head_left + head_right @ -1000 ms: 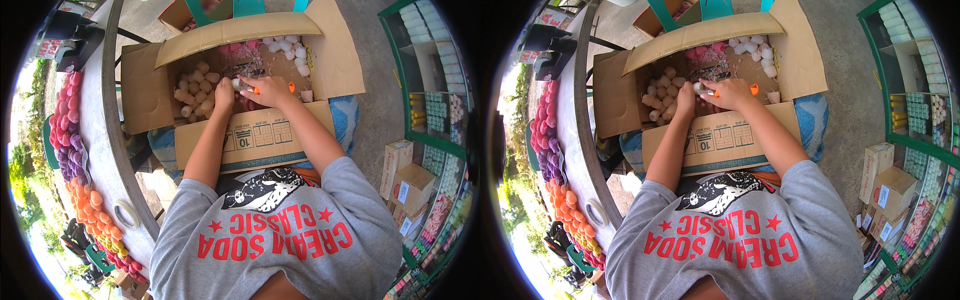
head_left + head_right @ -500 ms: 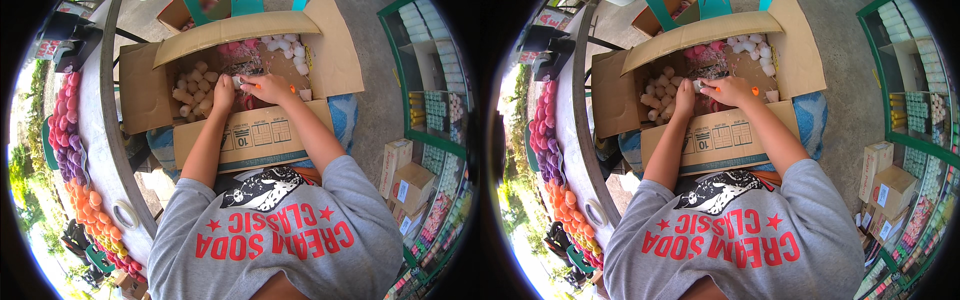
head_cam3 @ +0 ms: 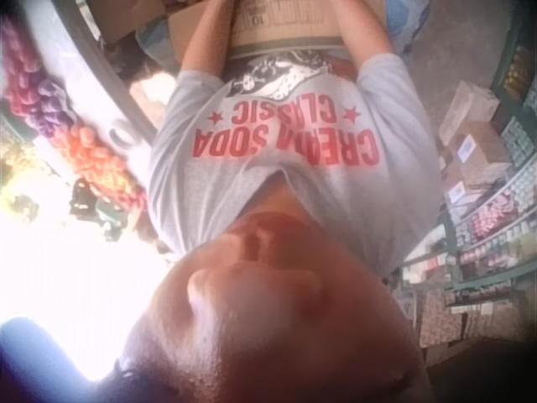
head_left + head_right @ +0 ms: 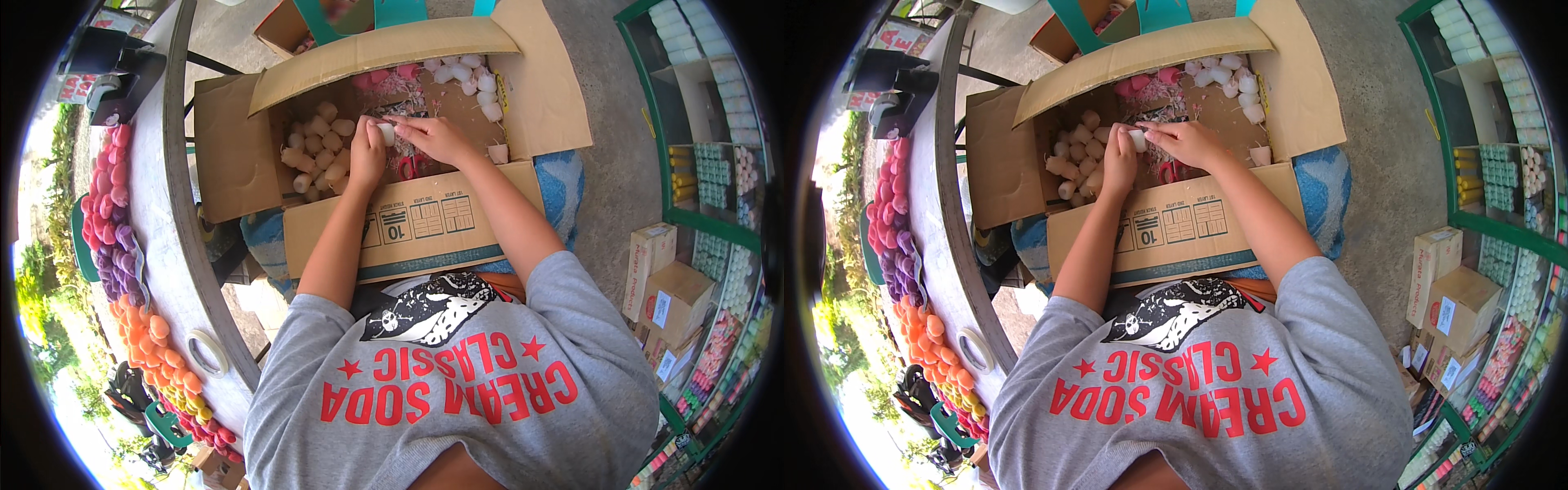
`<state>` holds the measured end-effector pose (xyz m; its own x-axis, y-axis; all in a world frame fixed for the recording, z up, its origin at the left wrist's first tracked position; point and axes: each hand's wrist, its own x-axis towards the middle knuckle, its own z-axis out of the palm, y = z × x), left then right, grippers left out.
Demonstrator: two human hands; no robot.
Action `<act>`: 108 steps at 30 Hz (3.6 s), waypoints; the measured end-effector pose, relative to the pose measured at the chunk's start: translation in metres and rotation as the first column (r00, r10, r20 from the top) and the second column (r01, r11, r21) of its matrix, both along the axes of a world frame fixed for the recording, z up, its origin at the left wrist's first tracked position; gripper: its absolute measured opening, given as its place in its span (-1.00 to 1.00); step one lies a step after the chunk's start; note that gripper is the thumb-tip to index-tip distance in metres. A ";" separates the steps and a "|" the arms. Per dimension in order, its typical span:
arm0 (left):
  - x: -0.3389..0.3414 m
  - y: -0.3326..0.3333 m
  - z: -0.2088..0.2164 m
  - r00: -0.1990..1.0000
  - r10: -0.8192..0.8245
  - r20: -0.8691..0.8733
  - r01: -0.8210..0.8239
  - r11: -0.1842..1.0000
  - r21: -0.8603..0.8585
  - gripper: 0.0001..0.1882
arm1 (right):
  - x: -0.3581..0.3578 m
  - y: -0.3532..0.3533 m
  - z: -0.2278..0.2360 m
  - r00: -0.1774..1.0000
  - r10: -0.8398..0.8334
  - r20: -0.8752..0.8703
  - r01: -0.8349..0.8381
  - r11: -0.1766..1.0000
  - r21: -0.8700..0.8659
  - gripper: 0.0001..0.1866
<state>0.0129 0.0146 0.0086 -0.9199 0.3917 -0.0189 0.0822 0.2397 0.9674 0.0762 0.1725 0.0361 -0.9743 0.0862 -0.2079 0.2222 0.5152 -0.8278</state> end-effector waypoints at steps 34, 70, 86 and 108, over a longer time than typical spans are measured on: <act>-0.003 -0.008 0.028 0.823 -0.136 -0.552 -0.290 0.735 -0.613 -0.72 | 0.017 0.057 0.015 0.935 -0.040 0.351 -0.137 0.874 0.467 -0.66; 0.004 0.014 0.003 0.751 0.034 0.659 -0.142 0.984 0.111 -0.66 | -0.009 -0.004 0.005 0.965 -0.260 0.035 0.195 0.798 0.570 -0.81; 0.007 0.015 0.015 0.817 0.104 0.567 -0.228 0.962 0.151 -0.64 | 0.001 -0.010 -0.002 0.998 0.065 -0.014 -0.052 0.892 0.449 -0.79; 0.005 0.011 0.010 0.889 0.169 0.426 -0.288 0.929 0.233 -0.66 | -0.005 0.001 0.012 0.943 -0.289 0.167 0.169 0.844 0.508 -0.73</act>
<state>0.0177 0.0258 0.0190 -0.9238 0.2146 -0.3172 -0.3408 -0.0828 0.9365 0.0711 0.1732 0.0485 -0.8442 0.4479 -0.2944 0.5345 0.7443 -0.4004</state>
